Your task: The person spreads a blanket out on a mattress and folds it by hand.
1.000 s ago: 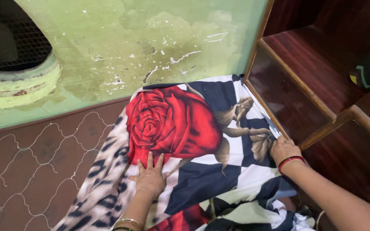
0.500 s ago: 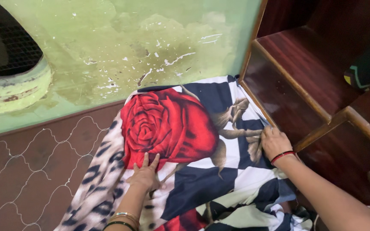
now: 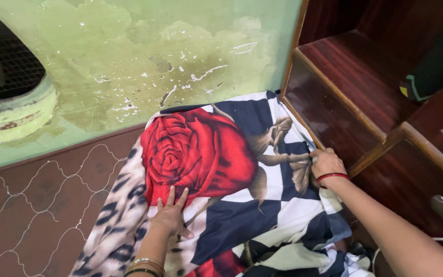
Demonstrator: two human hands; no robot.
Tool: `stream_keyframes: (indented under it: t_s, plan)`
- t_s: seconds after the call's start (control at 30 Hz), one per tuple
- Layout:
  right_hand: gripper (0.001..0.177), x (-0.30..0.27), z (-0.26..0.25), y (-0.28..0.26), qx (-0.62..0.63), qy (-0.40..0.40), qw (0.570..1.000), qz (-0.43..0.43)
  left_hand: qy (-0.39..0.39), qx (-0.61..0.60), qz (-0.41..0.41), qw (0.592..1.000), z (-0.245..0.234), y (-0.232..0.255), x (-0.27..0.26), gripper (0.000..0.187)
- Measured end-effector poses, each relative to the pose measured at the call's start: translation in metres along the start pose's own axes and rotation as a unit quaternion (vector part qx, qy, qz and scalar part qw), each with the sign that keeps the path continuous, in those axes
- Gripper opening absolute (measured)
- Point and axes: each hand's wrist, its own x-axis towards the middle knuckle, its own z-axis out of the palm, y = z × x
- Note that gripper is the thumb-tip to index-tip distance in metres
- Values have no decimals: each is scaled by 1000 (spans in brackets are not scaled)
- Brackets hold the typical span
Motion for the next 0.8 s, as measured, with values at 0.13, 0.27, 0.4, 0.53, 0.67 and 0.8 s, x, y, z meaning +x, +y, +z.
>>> stream_keyframes:
  t_s: [0.13,0.27,0.4,0.53,0.67,0.8]
  plan:
    - [41,4,20,-1,-85,32,994,-59,8,-6,-1,1000,2,1,0,157]
    - [60,1,15,-11,-90,30,991,-91,4,-8,-9,1000,-1,3,-6,154]
    - [61,6,-12,-14,14,-8,1000,-25,10,-8,-4,1000,1,3,-4,154]
    - [55,11,-21,0,31,-30,999,11,6,-11,-10,1000,1,1,0,152]
    - [47,-3,-14,7,-126,-64,990,12,13,-17,-2,1000,0,2,-5,151]
    - [81,-7,9,7,-143,-45,986,-69,7,-12,-7,1000,-1,4,-8,149]
